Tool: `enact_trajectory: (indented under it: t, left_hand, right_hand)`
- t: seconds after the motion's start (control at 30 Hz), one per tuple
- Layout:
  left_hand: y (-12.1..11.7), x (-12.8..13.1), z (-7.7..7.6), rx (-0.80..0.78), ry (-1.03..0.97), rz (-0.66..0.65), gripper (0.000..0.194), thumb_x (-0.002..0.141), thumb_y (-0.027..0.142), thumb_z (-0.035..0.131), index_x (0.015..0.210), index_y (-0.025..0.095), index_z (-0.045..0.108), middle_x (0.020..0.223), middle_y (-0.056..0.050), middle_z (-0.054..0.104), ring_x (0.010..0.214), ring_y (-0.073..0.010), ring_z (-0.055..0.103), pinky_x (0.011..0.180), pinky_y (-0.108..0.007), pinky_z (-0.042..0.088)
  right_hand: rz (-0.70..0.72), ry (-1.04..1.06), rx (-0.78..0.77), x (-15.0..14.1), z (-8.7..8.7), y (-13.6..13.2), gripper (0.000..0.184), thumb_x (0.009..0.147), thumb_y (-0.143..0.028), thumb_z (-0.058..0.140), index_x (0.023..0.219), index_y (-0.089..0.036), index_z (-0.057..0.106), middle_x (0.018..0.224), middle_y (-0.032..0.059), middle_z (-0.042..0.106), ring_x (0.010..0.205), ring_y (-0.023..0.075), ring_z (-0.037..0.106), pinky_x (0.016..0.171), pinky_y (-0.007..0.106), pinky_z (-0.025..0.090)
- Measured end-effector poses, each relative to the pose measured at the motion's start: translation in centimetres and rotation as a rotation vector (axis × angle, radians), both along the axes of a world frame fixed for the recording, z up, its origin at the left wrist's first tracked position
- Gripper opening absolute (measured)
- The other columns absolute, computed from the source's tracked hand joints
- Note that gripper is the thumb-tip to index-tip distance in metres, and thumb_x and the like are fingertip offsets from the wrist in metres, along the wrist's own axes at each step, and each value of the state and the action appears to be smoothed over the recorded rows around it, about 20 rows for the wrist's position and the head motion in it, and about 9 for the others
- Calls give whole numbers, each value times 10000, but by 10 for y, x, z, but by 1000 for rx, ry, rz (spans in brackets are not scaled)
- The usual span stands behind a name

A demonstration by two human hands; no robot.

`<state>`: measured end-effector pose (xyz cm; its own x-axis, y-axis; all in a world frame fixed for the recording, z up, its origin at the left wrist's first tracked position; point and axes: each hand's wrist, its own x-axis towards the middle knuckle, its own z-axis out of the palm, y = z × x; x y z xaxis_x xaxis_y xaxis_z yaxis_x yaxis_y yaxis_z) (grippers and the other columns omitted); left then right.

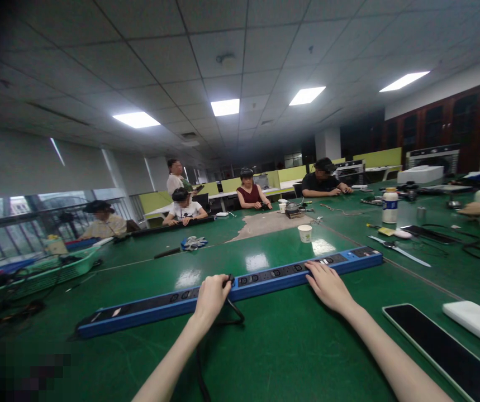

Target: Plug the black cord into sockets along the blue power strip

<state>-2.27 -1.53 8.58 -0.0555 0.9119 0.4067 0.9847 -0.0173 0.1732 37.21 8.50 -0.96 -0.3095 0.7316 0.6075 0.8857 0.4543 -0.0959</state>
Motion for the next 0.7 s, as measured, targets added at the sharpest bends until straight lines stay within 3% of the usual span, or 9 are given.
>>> enact_trajectory:
  t: [0.2,0.4,0.53,0.7]
  left_hand:
    - [-3,21,1,-49,114,52,310,1011,252,453,940,174,745,934,-131,747,926,-245,726,796,-289,494]
    - [-6,41,9,-130,225,69,332,984,106,406,997,134,737,977,-154,735,978,-255,727,838,-312,528]
    - [-8,40,11,-133,207,56,305,964,86,439,979,130,741,981,-158,737,963,-248,732,829,-298,524]
    - [-9,27,13,-98,60,74,279,981,211,485,964,176,762,975,-145,746,987,-248,722,816,-282,490]
  right_hand:
    - [-16,-1,16,-3,1,-3,513,1028,-482,330,1445,-282,552,1474,77,578,1344,259,530,1095,453,431]
    - [-14,-2,18,-1,-2,0,512,1022,-484,338,1444,-286,550,1468,78,583,1342,262,530,1091,456,429]
    - [-7,-5,12,0,-4,2,521,1025,-492,332,1454,-280,538,1475,77,575,1353,260,518,1101,457,419]
    - [0,10,7,1,-4,4,525,1017,-493,343,1452,-277,542,1471,82,580,1351,266,523,1107,473,415]
